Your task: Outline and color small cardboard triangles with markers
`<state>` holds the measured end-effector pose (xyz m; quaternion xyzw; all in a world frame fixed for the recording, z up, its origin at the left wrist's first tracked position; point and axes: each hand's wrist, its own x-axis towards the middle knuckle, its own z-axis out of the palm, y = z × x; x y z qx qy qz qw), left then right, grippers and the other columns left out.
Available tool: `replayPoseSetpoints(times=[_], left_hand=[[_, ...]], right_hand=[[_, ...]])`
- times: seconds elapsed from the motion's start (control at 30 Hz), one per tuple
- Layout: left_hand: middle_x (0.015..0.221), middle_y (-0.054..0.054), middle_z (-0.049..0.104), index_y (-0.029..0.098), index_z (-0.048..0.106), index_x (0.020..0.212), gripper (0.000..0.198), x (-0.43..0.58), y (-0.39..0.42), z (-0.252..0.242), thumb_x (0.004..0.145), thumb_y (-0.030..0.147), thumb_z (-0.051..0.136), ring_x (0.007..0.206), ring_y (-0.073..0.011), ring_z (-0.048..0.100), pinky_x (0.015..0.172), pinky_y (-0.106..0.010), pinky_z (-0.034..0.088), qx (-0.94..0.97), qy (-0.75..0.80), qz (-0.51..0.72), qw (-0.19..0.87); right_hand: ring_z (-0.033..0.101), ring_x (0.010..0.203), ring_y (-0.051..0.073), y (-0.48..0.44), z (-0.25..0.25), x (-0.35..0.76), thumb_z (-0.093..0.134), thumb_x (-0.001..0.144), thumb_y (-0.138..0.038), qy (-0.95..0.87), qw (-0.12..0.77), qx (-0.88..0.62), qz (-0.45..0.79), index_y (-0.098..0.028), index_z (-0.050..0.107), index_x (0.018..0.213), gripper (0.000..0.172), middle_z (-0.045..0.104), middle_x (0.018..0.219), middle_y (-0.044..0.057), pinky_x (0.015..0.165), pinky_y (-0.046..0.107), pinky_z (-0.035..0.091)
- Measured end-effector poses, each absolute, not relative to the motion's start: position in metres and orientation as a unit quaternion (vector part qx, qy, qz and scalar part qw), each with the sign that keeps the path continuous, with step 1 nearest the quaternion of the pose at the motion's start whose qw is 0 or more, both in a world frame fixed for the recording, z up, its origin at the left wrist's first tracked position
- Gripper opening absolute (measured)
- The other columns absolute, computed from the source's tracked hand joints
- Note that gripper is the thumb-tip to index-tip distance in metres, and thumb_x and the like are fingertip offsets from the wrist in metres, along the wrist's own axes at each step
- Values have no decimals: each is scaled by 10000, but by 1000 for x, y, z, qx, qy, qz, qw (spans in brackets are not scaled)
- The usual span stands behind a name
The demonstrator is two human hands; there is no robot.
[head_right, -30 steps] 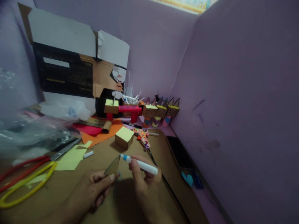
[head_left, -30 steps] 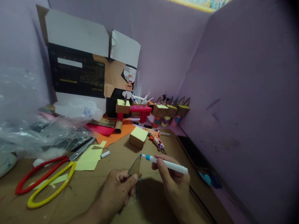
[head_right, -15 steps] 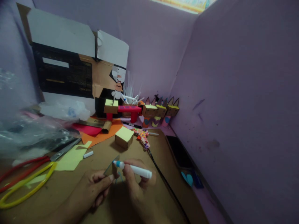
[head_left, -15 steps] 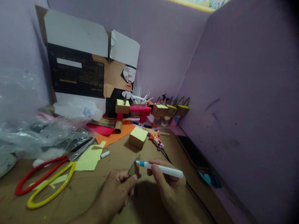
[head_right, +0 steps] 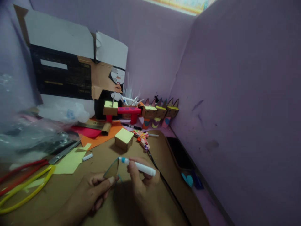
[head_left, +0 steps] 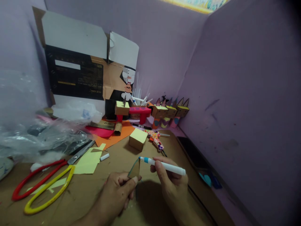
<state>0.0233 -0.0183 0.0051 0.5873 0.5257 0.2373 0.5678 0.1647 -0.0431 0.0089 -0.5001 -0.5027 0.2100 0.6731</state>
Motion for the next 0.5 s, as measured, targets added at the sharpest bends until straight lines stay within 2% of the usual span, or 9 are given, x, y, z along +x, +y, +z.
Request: replayPoseSetpoints(times=[0.17,0.5], left_hand=[[277,66,329,178,422,427,517,23,-19,7,593,667,462,265,-52,276,323,-183,199,582,533,232,569],[276,68,324,184,417,434,473,23,-19,5,620,618,445,260,-52,266,316,-181,195,578,525,237,578]], right_hand=[[616,526,139,-43,14,165,595,748,-221,-486,677,-515,201,-148,669,782,109,647,582,25,477,214,499],[617,513,146,-45,10,161,603,740,-221,-497,675,-501,216,-148,677,774,109,657,588,38,471,225,495]])
